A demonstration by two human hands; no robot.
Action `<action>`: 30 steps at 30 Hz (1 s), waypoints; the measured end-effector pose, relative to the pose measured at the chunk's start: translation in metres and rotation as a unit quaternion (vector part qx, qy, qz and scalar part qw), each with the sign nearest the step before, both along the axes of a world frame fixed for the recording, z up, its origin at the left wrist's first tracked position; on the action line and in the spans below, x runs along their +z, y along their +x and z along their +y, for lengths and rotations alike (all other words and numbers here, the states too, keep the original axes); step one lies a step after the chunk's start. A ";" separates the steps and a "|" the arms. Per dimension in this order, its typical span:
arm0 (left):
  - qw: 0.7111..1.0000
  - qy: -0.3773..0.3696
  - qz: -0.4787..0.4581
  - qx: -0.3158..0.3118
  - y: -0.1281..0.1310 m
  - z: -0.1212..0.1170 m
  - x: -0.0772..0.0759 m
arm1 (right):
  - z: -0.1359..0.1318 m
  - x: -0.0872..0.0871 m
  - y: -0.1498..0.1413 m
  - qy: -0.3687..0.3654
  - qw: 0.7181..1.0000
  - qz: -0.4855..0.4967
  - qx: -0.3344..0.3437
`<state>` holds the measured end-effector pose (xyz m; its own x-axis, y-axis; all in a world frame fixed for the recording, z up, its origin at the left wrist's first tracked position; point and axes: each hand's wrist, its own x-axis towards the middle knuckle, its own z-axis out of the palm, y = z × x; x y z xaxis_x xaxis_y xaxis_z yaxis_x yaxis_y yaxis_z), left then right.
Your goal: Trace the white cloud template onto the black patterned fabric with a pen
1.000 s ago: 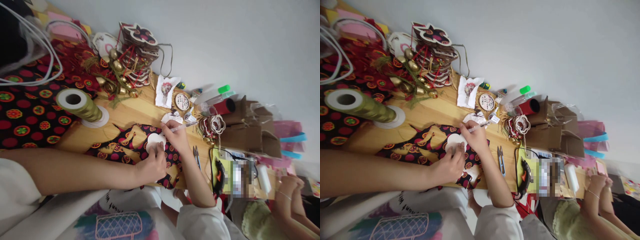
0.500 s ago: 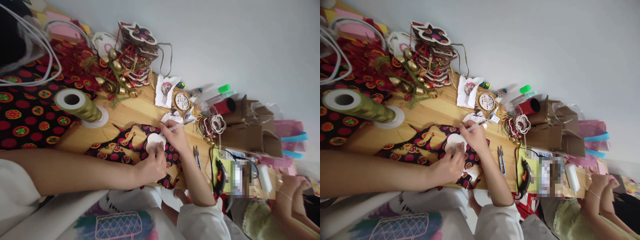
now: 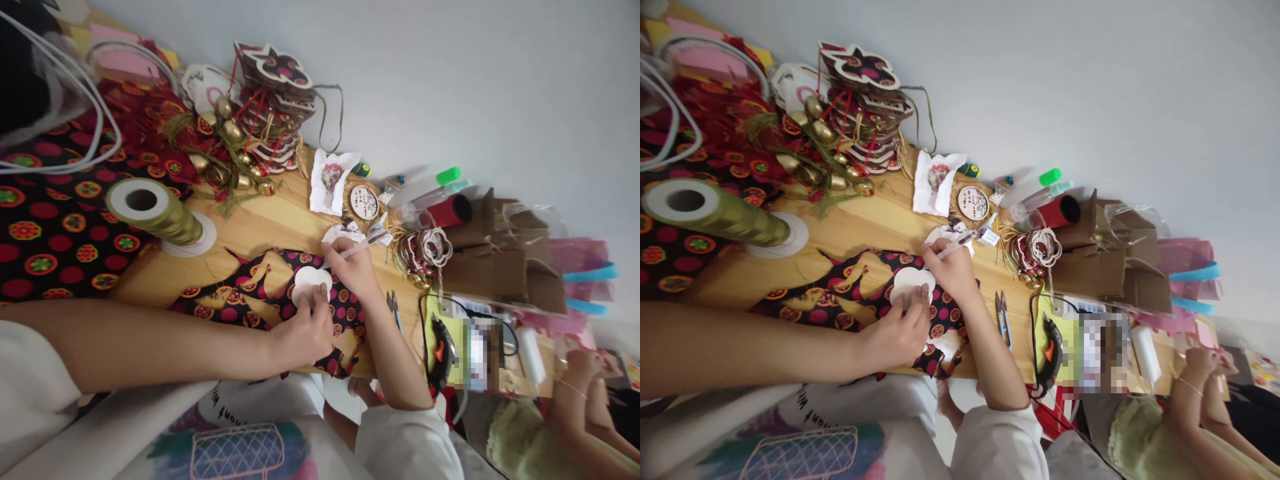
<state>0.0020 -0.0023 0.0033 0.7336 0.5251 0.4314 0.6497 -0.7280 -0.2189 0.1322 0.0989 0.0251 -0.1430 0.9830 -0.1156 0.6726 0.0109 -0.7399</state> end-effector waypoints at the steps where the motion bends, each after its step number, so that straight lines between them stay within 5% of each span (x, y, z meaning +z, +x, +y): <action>1: 1.000 -0.002 0.002 0.001 0.000 0.000 0.000 | 0.000 0.000 0.000 0.000 1.000 -0.001 0.002; 30: 1.000 0.011 0.013 0.001 0.000 -0.001 -0.003 | -0.023 0.005 0.020 -0.017 0.998 0.061 -0.017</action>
